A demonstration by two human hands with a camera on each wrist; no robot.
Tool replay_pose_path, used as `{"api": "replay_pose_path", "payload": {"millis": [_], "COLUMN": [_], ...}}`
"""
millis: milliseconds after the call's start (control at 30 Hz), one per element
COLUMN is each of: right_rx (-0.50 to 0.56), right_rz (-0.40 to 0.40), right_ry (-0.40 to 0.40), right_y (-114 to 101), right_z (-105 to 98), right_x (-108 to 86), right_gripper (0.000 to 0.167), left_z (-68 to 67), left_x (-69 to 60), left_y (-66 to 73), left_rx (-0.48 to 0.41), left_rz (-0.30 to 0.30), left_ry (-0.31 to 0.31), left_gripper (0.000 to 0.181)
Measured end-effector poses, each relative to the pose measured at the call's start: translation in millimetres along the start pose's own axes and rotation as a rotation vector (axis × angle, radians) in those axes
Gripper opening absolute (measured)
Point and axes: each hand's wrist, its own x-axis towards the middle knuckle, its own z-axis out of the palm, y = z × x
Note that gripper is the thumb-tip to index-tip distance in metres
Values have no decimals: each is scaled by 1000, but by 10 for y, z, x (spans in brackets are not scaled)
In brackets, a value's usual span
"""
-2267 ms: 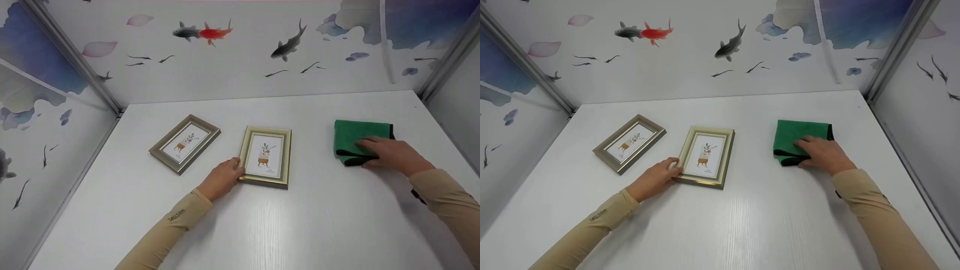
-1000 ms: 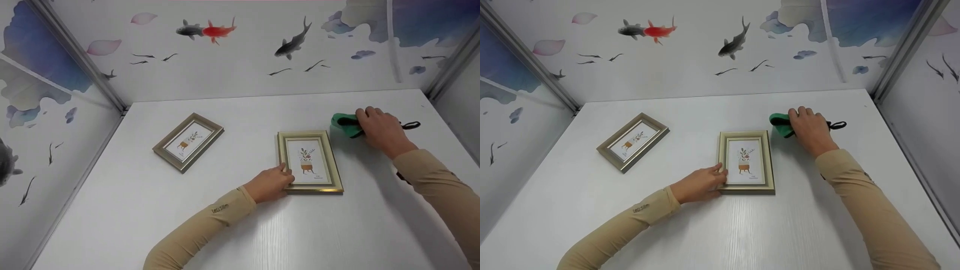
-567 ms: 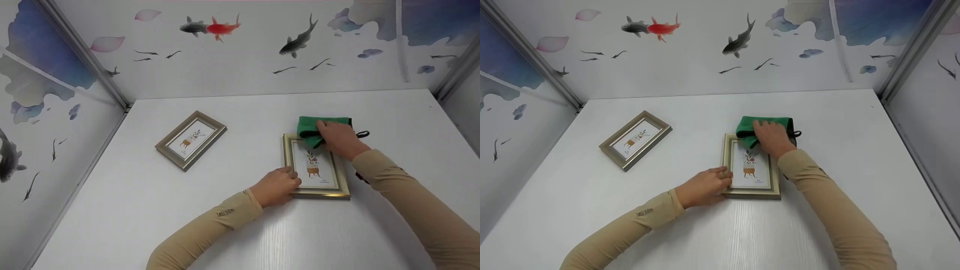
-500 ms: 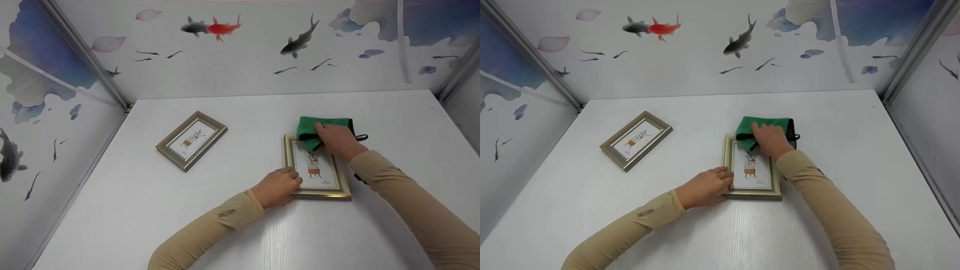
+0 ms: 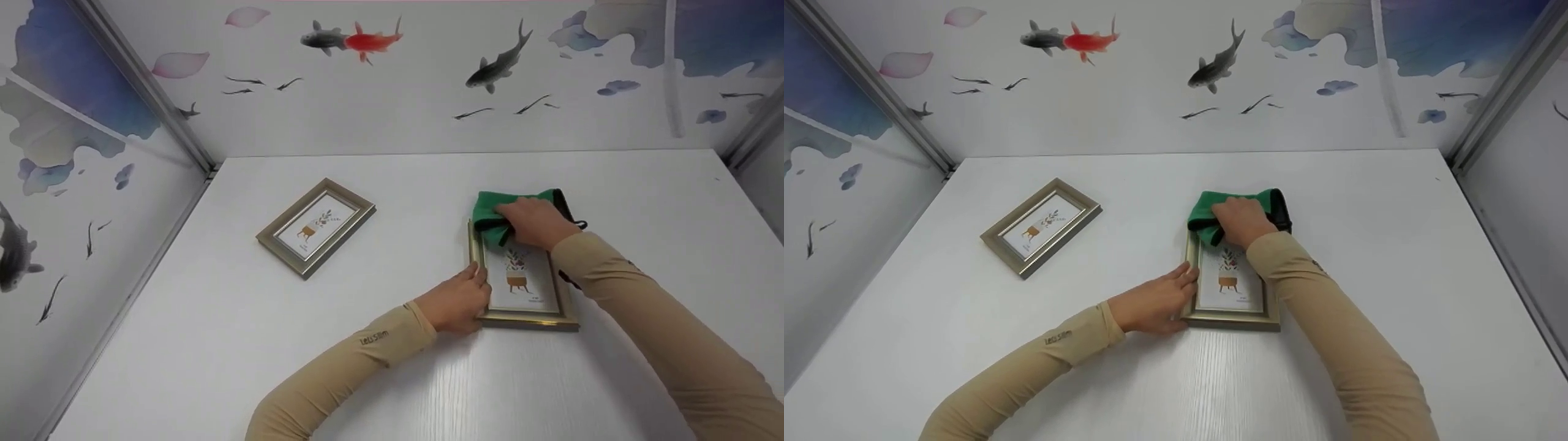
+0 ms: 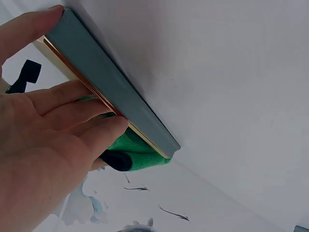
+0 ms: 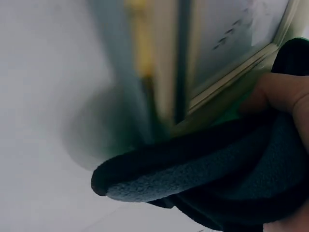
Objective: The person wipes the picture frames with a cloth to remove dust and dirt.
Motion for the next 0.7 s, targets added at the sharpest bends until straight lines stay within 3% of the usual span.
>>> {"api": "replay_pose_path", "payload": {"millis": [200, 333, 567, 700], "right_rx": [107, 157, 193, 183], "right_rz": [-60, -73, -18, 33], "right_ry": [-24, -48, -66, -90], "right_y": [-204, -252, -21, 158], "right_z": [18, 28, -18, -75], "right_x": [152, 184, 29, -108], "right_gripper": [47, 56, 55, 55], "left_z": [0, 17, 12, 2], "left_x": [20, 34, 57, 34], "left_y": [1, 29, 71, 63], "left_rx": [52, 74, 16, 1], "left_rz": [44, 36, -59, -79], "left_ry": [1, 20, -11, -24], "left_gripper": [32, 28, 41, 42]}}
